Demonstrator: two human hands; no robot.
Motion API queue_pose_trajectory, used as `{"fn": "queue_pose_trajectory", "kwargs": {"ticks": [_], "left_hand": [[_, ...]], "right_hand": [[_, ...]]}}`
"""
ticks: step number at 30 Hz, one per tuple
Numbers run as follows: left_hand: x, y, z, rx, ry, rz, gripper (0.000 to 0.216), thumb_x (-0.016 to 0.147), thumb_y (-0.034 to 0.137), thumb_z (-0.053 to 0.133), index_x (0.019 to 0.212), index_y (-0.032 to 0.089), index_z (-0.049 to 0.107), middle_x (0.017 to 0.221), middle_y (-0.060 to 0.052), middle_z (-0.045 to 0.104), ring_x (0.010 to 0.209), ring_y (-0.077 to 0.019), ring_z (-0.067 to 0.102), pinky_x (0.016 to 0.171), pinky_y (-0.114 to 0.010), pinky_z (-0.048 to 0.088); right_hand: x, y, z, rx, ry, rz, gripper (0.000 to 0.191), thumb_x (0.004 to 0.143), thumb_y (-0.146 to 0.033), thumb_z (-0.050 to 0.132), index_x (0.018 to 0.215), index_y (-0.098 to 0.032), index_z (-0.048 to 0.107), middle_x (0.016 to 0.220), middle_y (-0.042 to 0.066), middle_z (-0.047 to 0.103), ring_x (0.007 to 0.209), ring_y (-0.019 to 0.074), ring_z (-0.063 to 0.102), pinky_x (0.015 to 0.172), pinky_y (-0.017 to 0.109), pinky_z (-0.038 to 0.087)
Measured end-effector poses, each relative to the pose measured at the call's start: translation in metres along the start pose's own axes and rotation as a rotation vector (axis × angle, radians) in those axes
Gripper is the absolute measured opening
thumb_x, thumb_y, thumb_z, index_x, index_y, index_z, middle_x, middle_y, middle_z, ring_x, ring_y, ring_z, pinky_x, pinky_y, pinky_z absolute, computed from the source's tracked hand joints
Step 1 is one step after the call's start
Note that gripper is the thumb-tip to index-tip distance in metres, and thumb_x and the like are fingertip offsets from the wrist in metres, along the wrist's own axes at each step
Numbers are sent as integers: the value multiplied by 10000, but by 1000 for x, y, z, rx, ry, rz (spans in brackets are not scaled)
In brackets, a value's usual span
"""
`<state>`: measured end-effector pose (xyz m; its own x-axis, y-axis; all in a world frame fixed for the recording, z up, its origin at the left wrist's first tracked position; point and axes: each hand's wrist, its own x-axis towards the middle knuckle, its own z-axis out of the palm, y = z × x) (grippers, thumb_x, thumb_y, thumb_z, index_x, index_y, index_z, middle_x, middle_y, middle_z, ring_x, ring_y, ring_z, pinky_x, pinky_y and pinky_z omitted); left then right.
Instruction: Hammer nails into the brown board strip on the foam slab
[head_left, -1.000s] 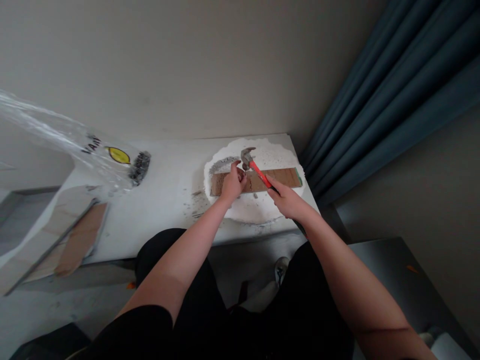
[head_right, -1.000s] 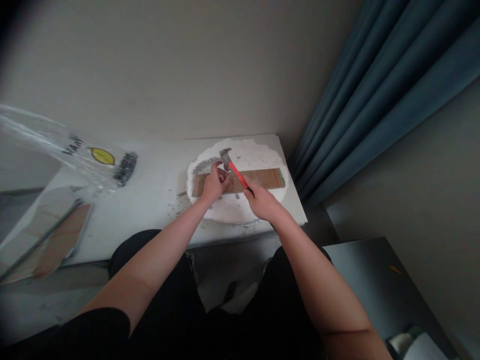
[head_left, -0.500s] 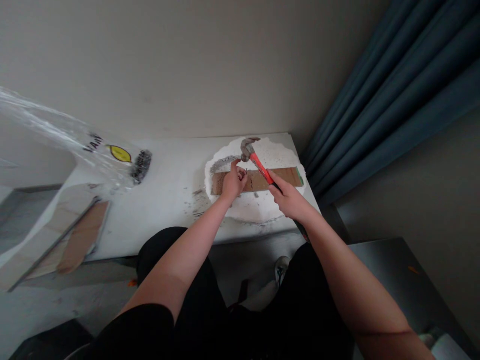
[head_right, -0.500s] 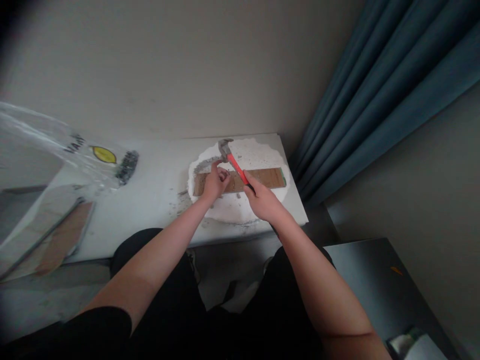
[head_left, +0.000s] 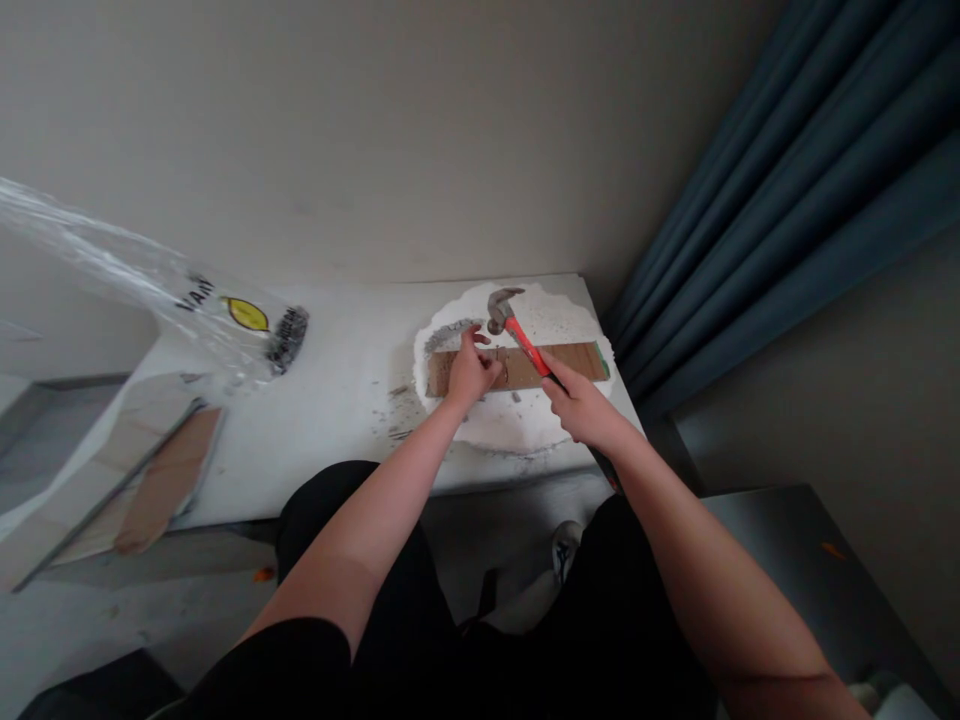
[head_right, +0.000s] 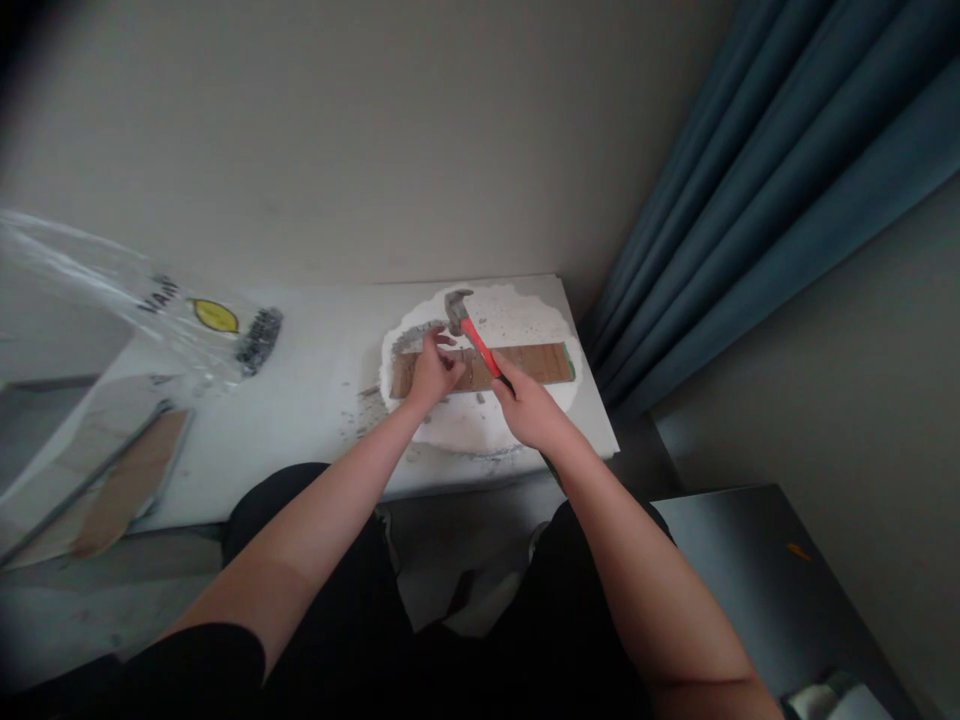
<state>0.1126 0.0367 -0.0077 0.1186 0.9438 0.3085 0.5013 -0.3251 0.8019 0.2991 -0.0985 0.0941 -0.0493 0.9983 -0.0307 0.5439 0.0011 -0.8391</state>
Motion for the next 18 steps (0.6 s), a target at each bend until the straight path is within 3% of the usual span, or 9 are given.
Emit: {"fn": "queue_pose_trajectory", "kwargs": {"ticks": [6,12,18], "left_hand": [[1,-5,1,1,46,14,637,803,31,525,1397,234,416,1210,-77,673,817,-153,637,816,-327,515],[2,-7,2,3,34,18,627,810,27,513,1398,220,418,1196,-75,676,838,-160,642,823,-329,516],[2,-6,2,0,37,8,622,808,3,483,1391,212,422,1194,-88,678,847,-167,643,848,-347,515]], "right_hand": [[2,1,-2,-49,-37,2,594,1013,-301,481,1603,-244,447,1311,115,711,1136,258,691,1012,450,560],[4,10,-2,-59,-46,26,625,1024,-314,455,1636,-213,379,1239,123,737,1032,253,719,970,460,575],[1,16,1,-76,-48,-18,609,1029,-308,457,1627,-213,392,1523,105,581,1370,270,571,1154,481,452]]}}
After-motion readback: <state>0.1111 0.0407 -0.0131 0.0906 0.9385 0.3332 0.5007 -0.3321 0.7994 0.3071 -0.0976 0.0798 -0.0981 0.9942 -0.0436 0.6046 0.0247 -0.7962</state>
